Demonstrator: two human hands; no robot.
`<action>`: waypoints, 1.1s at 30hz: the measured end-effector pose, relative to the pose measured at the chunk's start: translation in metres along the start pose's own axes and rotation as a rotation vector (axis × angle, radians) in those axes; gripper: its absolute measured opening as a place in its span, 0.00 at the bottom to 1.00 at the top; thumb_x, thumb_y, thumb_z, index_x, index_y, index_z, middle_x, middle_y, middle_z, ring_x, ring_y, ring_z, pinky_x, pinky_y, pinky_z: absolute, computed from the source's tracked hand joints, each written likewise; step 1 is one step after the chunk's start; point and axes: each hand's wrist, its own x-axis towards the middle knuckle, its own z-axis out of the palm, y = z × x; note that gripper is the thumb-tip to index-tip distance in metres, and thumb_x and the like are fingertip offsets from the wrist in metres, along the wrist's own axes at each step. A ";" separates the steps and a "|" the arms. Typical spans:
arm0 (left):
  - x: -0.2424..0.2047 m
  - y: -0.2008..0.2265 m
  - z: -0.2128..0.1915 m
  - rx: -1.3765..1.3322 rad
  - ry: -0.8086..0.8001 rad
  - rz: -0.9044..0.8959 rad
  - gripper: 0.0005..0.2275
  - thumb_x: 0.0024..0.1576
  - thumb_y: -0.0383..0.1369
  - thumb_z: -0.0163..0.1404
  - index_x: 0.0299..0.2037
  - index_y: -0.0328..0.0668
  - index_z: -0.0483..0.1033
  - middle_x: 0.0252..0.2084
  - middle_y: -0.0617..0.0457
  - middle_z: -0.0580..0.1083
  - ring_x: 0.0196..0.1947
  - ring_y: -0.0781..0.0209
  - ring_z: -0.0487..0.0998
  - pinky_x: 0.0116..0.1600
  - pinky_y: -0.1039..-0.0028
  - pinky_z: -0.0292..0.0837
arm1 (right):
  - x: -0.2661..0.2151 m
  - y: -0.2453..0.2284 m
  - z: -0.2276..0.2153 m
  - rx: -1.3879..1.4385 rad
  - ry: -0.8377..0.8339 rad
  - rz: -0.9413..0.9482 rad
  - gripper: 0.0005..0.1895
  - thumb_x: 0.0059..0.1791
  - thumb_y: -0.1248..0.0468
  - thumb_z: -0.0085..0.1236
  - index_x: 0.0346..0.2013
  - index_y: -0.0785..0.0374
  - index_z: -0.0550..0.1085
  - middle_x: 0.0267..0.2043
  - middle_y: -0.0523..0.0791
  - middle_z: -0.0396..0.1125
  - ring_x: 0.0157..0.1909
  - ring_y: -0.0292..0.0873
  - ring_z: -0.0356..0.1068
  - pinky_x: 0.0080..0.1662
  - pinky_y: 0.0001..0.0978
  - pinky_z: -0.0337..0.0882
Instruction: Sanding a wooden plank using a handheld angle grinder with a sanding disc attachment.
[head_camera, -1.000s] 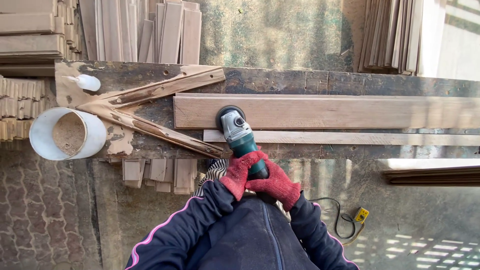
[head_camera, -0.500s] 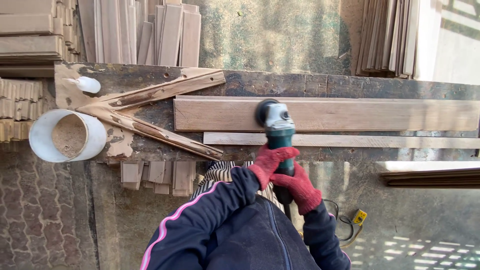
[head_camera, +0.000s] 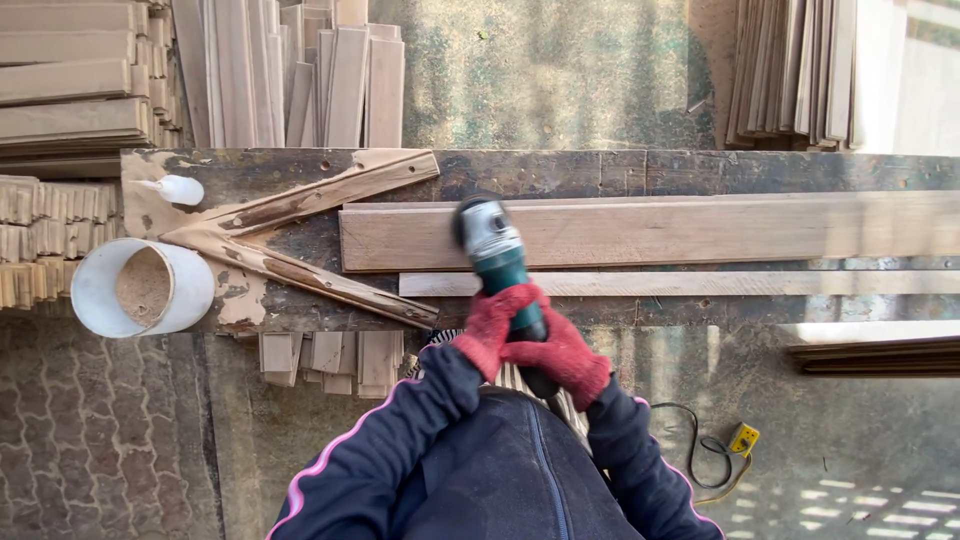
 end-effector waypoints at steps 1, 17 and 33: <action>0.007 -0.008 0.012 0.041 -0.061 -0.029 0.24 0.41 0.35 0.70 0.48 0.44 0.77 0.31 0.43 0.78 0.31 0.44 0.83 0.32 0.45 0.84 | -0.002 0.004 -0.010 0.085 0.074 -0.007 0.28 0.27 0.63 0.82 0.38 0.59 0.79 0.27 0.49 0.71 0.30 0.48 0.73 0.35 0.39 0.73; 0.007 0.005 -0.022 0.026 -0.040 -0.034 0.21 0.41 0.32 0.70 0.45 0.41 0.78 0.28 0.43 0.77 0.29 0.44 0.83 0.32 0.45 0.84 | -0.005 -0.017 0.016 0.068 0.020 0.003 0.29 0.25 0.61 0.83 0.38 0.58 0.80 0.28 0.46 0.72 0.32 0.43 0.72 0.38 0.34 0.72; -0.015 -0.004 0.028 -0.012 -0.124 0.047 0.19 0.40 0.32 0.68 0.42 0.43 0.78 0.28 0.41 0.79 0.28 0.48 0.84 0.35 0.52 0.84 | -0.011 0.032 -0.023 0.070 0.081 -0.004 0.30 0.27 0.59 0.81 0.40 0.58 0.78 0.29 0.47 0.70 0.32 0.45 0.72 0.37 0.37 0.72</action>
